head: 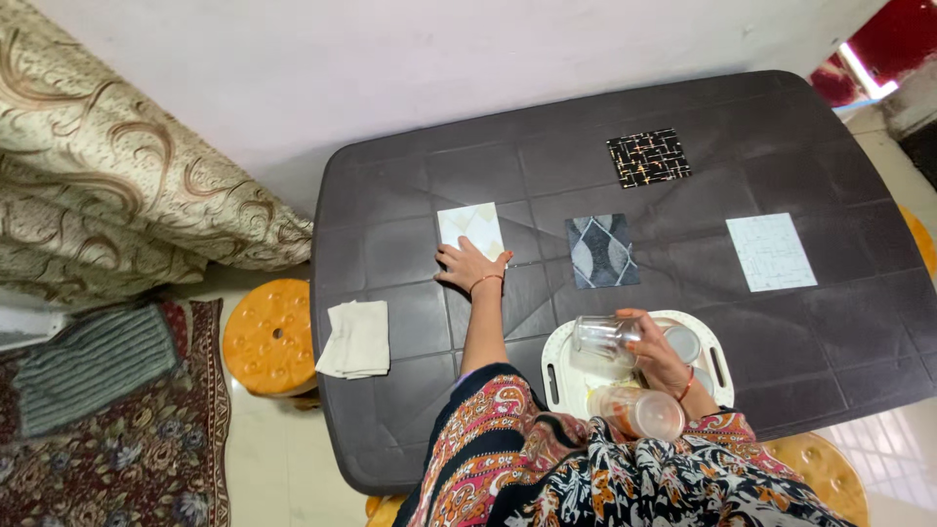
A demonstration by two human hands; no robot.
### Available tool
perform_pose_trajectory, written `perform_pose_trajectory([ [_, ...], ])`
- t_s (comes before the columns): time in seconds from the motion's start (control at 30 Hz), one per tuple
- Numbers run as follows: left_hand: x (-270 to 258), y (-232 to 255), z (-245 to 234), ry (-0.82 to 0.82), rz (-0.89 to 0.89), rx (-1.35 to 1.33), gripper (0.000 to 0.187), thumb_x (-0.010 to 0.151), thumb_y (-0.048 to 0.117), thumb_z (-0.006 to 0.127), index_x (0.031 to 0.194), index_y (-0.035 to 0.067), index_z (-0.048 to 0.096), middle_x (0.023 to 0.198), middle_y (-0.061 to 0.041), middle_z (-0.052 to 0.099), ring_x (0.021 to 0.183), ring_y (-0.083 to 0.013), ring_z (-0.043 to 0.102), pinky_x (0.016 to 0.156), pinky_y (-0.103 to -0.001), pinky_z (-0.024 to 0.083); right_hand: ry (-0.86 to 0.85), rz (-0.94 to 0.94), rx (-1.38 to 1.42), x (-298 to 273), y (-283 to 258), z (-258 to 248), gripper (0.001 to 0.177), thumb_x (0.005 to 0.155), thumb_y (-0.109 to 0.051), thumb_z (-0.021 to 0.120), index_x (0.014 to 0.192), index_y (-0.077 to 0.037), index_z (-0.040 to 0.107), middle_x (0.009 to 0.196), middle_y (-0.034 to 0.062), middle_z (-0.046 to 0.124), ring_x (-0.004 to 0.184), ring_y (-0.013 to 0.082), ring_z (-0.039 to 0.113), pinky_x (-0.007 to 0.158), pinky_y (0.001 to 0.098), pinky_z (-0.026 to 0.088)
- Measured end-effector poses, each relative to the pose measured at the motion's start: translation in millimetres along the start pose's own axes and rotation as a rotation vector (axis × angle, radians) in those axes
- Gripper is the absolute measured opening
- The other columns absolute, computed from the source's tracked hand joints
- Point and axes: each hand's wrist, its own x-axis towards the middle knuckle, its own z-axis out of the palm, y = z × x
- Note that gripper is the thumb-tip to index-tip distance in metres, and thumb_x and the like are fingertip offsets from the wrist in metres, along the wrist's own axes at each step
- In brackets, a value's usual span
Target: The person sets a table by placing a tray with cups and a glass on a dark table. They wipe the table surface with a cloth, then arrange the cups and glass on square placemats. The person also places a spoon and a small metal container on the table.
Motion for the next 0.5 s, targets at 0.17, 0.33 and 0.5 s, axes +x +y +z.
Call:
perform_pose_trajectory([
  [0.17, -3, -7, 4, 0.081, -0.011, -0.037, 0.110, 0.059, 0.081, 0.078, 0.140, 0.015, 0.045, 0.157, -0.021, 0.029, 0.145, -0.0390, 0.026, 0.108, -0.068, 0.028, -0.014, 0.015, 0.022, -3, -6, 8, 0.065, 0.078, -0.011, 0.069, 0.139, -0.009, 0.048, 0.131, 0.0086, 0.053, 0.123, 0.0209, 0.052, 0.105, 0.0365, 0.041],
  [0.33, -3, -28, 11, 0.128, -0.031, 0.008, 0.108, 0.066, 0.086, 0.070, 0.140, 0.010, 0.047, 0.158, -0.020, 0.030, 0.145, -0.0361, 0.028, 0.109, -0.068, 0.028, -0.011, 0.003, 0.031, -3, -1, 3, 0.065, 0.078, -0.010, 0.069, 0.140, -0.008, 0.047, 0.133, 0.0085, 0.052, 0.125, 0.0210, 0.051, 0.107, 0.0372, 0.040],
  [0.5, -3, -27, 21, 0.159, -0.080, 0.044, 0.105, 0.070, 0.087, 0.064, 0.140, 0.010, 0.047, 0.158, -0.021, 0.031, 0.145, -0.0324, 0.030, 0.109, -0.065, 0.029, -0.013, 0.019, 0.032, -2, 6, -9, 0.066, 0.078, -0.011, 0.069, 0.140, -0.010, 0.046, 0.132, 0.0096, 0.051, 0.126, 0.0219, 0.050, 0.106, 0.0394, 0.041],
])
